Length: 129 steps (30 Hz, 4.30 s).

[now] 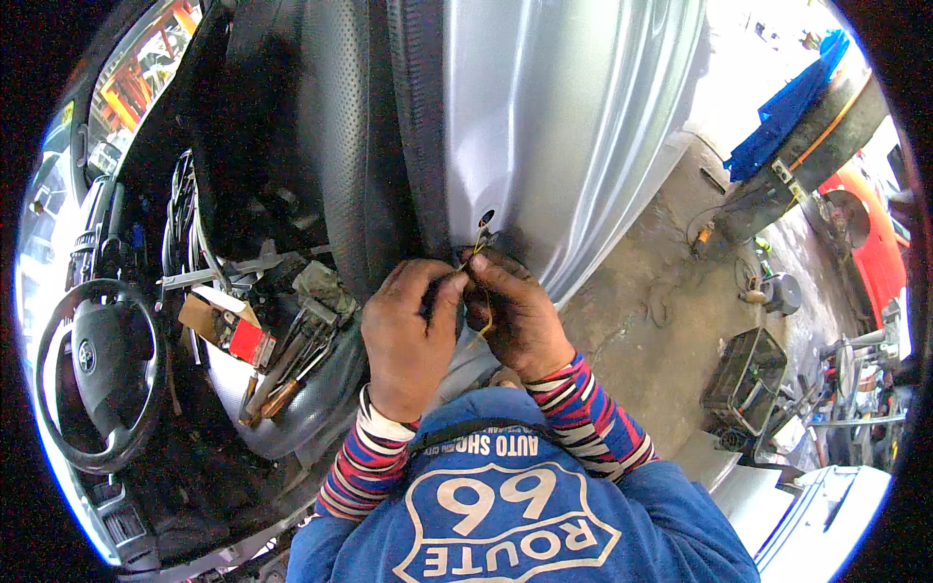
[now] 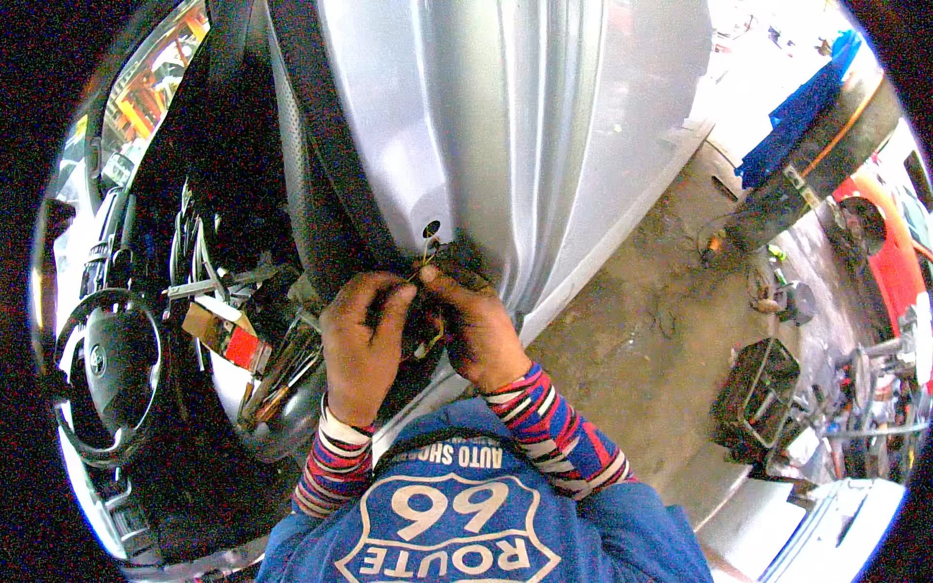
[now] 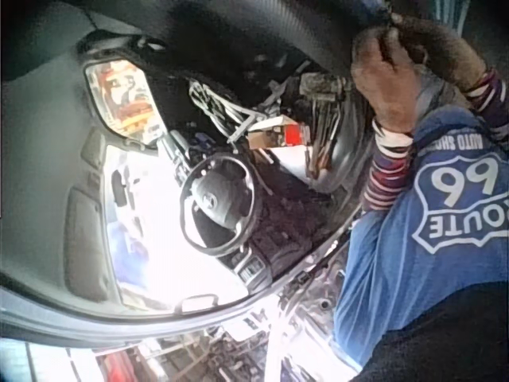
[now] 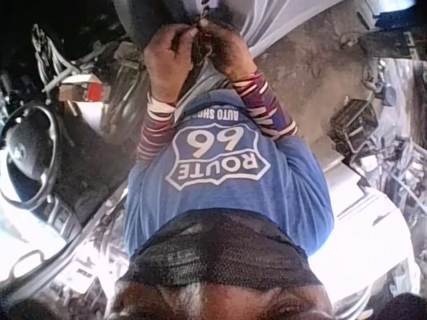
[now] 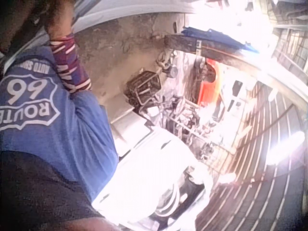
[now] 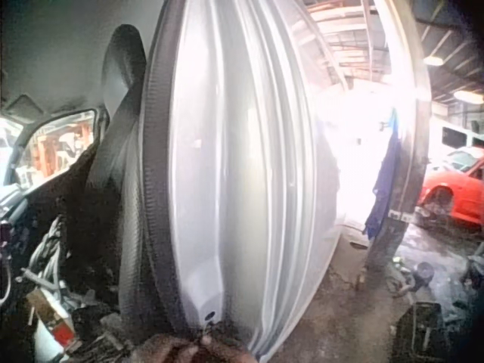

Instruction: The person works on a silver car door in a garage, using a screwdriver to remove screws from the door's interior trim. They then remove the door panel and place it on the floor.

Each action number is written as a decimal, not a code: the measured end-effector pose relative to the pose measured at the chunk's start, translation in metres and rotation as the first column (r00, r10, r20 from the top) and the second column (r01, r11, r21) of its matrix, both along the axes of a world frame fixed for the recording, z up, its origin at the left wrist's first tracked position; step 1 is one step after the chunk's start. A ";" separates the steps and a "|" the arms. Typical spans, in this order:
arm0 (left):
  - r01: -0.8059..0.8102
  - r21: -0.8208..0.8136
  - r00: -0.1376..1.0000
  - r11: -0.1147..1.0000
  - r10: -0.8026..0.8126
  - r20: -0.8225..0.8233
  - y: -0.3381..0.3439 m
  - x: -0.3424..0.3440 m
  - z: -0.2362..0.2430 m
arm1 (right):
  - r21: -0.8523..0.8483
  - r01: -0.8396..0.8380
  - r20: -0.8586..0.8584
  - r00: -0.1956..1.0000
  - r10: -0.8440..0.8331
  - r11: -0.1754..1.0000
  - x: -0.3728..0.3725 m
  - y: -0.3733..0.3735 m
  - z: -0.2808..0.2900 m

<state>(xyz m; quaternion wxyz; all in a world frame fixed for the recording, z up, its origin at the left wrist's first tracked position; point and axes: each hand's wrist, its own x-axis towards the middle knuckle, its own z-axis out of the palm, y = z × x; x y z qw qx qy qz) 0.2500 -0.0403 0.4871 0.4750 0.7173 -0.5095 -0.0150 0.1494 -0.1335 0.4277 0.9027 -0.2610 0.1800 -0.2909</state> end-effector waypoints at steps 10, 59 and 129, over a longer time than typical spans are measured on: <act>0.041 -0.024 0.998 0.999 -0.040 0.051 0.007 0.001 -0.001 | -0.139 0.250 -0.226 0.934 -0.277 0.958 0.003 0.018 0.022; -0.059 -0.053 0.930 0.997 0.074 0.361 -0.029 -0.003 -0.010 | 0.042 0.156 0.045 0.987 -0.157 0.987 0.005 0.011 -0.007; -0.265 -0.096 0.281 0.959 -0.018 -0.959 -0.035 -0.054 -0.023 | -0.194 0.052 -0.310 0.944 -0.111 0.980 -0.019 0.001 0.015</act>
